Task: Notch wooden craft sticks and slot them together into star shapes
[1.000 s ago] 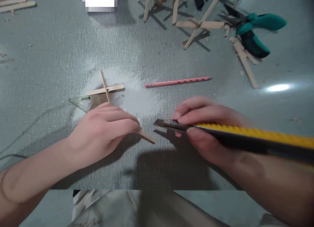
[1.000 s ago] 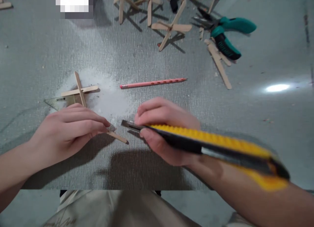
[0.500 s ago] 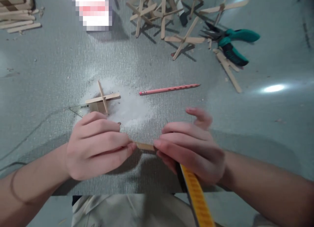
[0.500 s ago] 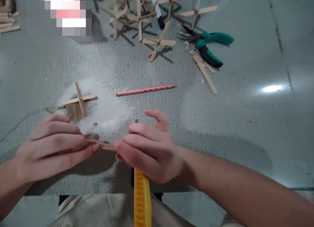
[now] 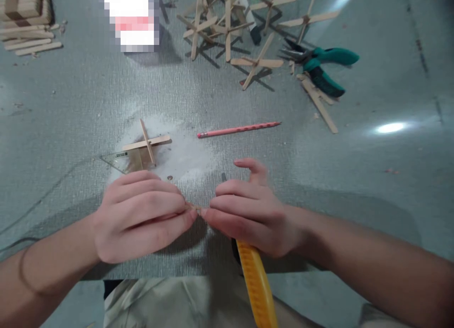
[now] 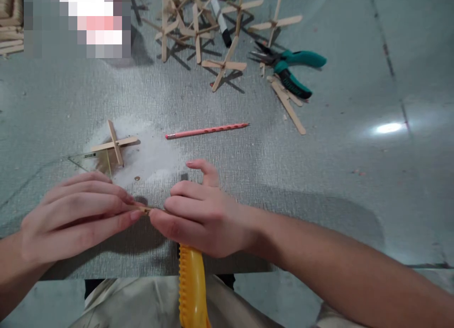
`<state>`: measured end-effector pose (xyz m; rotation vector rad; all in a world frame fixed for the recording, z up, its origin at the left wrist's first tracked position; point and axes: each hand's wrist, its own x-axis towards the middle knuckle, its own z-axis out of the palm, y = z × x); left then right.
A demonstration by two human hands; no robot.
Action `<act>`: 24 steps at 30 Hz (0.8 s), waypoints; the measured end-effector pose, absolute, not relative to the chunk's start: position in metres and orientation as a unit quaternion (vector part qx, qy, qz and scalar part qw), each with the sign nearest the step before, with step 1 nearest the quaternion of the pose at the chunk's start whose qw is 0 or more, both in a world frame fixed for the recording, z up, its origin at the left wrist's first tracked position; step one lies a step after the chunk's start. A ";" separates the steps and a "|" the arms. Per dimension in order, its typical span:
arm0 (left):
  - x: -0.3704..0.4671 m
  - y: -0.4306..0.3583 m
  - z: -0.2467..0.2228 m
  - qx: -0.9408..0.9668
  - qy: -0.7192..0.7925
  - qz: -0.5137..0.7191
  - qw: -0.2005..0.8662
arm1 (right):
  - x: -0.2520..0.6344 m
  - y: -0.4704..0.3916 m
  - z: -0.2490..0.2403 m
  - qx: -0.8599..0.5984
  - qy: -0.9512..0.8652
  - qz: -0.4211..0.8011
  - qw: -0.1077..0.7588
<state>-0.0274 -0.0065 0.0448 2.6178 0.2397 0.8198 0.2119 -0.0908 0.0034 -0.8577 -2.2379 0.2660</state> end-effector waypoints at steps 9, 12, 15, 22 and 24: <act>-0.030 -0.021 0.026 0.864 0.185 0.356 0.305 | 0.214 -0.088 0.008 -0.322 -0.858 0.227 0.329; -0.029 -0.021 0.023 0.853 0.168 0.378 0.318 | 0.213 -0.087 0.009 -0.324 -0.855 0.240 0.326; -0.031 -0.020 0.019 0.850 0.135 0.390 0.328 | 0.212 -0.088 0.007 -0.319 -0.861 0.220 0.329; -0.026 -0.013 0.035 0.857 0.114 0.328 0.381 | 0.216 -0.088 0.009 -0.306 -0.870 0.224 0.316; -0.023 -0.011 0.039 0.873 0.092 0.307 0.368 | 0.217 -0.087 0.012 -0.306 -0.875 0.224 0.302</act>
